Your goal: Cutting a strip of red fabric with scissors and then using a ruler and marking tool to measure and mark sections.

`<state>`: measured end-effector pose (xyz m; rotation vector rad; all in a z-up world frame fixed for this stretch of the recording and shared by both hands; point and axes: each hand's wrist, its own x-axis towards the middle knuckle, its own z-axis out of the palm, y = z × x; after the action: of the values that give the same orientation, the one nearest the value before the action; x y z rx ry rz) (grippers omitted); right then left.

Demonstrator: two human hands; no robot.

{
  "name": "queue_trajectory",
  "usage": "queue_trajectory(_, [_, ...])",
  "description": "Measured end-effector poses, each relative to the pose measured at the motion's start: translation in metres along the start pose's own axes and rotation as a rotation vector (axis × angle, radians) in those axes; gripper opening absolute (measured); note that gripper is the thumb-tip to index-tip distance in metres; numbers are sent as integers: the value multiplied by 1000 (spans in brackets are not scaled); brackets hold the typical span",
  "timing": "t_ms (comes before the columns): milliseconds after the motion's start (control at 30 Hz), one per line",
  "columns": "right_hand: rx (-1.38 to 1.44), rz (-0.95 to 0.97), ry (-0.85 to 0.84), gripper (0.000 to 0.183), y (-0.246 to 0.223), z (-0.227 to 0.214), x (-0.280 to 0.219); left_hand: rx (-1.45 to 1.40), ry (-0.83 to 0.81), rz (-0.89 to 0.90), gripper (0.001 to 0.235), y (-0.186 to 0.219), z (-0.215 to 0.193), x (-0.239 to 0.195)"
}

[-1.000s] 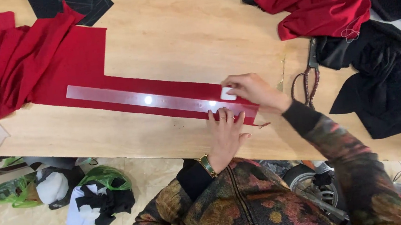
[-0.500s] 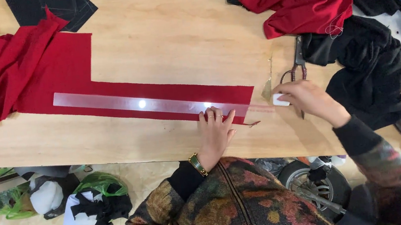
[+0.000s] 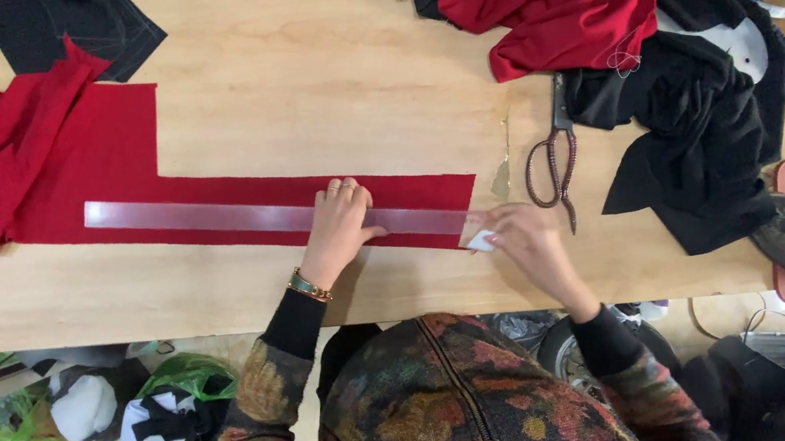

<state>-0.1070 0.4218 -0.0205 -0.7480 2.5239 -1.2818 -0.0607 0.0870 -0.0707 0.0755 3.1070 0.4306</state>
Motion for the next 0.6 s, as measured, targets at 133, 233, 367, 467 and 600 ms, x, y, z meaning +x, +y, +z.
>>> queue_trajectory(133, [-193, -224, -18, 15, -54, 32, 8, -60, -11, 264, 40, 1, 8, 2])
queue_trajectory(233, [-306, -223, -3, 15, -52, 67, -5, -93, 57, 440, 34, 21, 1, -6])
queue_trajectory(367, [-226, 47, 57, 18, -54, 90, -22, -180, 167, 478, 21, 19, -23, -26])
queue_trajectory(467, [-131, 237, 70, 19, -58, 98, -43, -184, 260, 364, 23, -13, -25, -40])
queue_trajectory(600, [51, 362, 218, 22, -76, 111, -89, -166, 275, 300, 24, -38, -48, -56])
